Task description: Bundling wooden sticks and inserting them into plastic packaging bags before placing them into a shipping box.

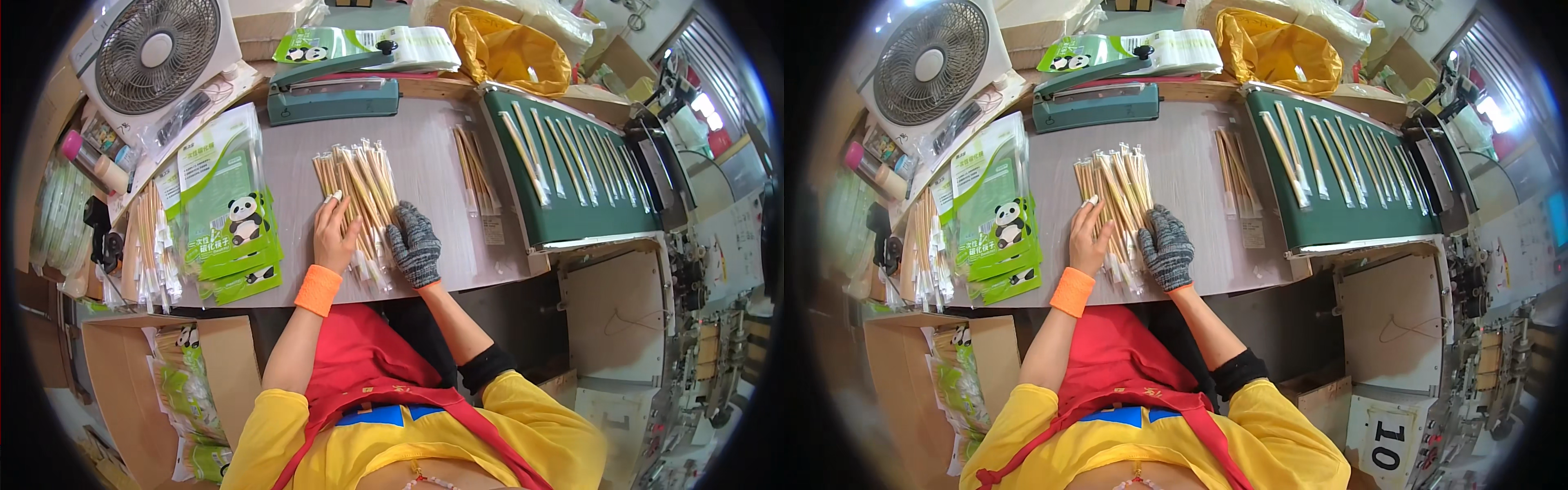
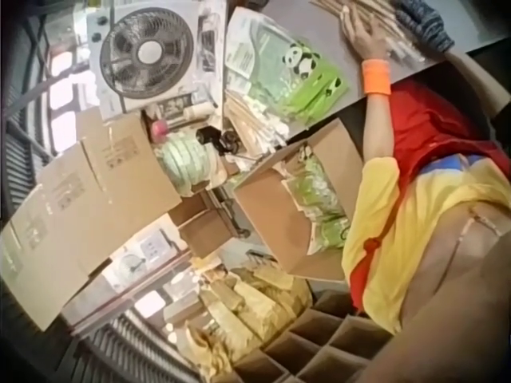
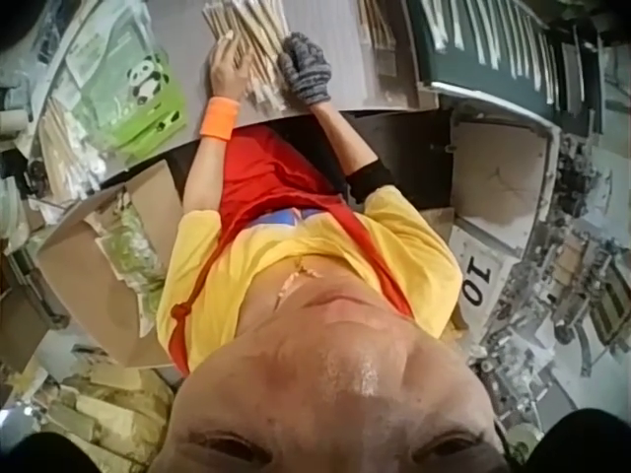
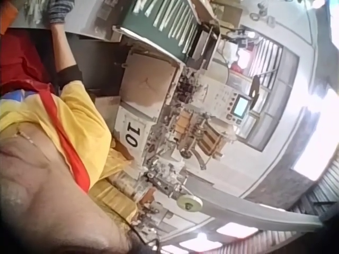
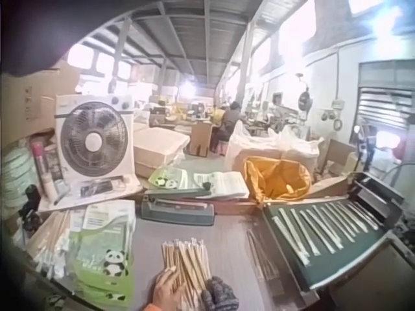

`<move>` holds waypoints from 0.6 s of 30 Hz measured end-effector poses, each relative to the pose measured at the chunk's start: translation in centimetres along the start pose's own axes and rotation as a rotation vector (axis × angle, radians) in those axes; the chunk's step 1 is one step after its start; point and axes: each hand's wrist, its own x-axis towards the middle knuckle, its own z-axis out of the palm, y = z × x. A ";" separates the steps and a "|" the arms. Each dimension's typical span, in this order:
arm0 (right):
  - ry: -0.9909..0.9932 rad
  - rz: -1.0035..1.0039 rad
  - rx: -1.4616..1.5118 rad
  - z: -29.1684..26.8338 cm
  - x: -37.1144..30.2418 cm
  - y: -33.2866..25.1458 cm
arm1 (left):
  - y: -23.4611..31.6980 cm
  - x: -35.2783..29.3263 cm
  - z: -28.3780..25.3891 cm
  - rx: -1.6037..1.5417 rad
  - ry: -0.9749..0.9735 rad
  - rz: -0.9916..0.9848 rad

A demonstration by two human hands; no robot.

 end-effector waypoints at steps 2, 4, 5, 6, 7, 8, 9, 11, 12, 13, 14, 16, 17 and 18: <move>0.023 0.018 -0.014 0.1 0.0 0.0 | 0.1 -0.1 0.0 -0.008 0.007 -0.008; 0.046 0.034 -0.025 0.1 -0.1 0.1 | 0.2 -0.1 0.1 -0.021 0.009 -0.016; 0.013 0.002 -0.033 0.0 -0.1 0.2 | 0.2 -0.1 0.0 -0.021 0.011 -0.016; -0.020 -0.031 -0.041 -0.1 -0.1 0.3 | 0.2 -0.1 0.0 -0.015 0.008 -0.019; -0.020 -0.032 -0.041 0.0 -0.1 0.4 | 0.2 0.0 0.0 -0.008 0.004 -0.022; -0.014 -0.033 -0.024 0.0 -0.1 0.4 | 0.2 -0.1 0.0 -0.007 0.005 -0.022; -0.008 -0.035 -0.007 0.0 -0.1 0.4 | 0.2 -0.1 0.0 -0.007 0.006 -0.025; -0.011 -0.028 -0.009 0.1 -0.1 0.3 | 0.1 -0.1 0.0 -0.007 0.006 -0.026; -0.014 -0.021 -0.011 0.1 -0.1 0.3 | 0.1 -0.2 0.0 -0.009 0.003 -0.030; -0.012 -0.021 -0.011 0.2 -0.1 0.4 | 0.1 -0.1 0.0 -0.011 0.000 -0.033; -0.019 -0.031 -0.012 0.2 -0.1 0.4 | 0.1 -0.1 0.0 -0.012 -0.002 -0.032; -0.022 -0.039 -0.016 0.0 -0.1 0.6 | 0.2 -0.1 0.2 0.014 -0.013 0.000; -0.058 -0.039 0.001 -0.2 0.1 0.8 | 0.3 0.0 0.2 0.013 -0.016 0.005; -0.093 -0.040 0.016 -0.4 0.2 1.1 | 0.5 0.1 0.3 -0.001 -0.014 0.005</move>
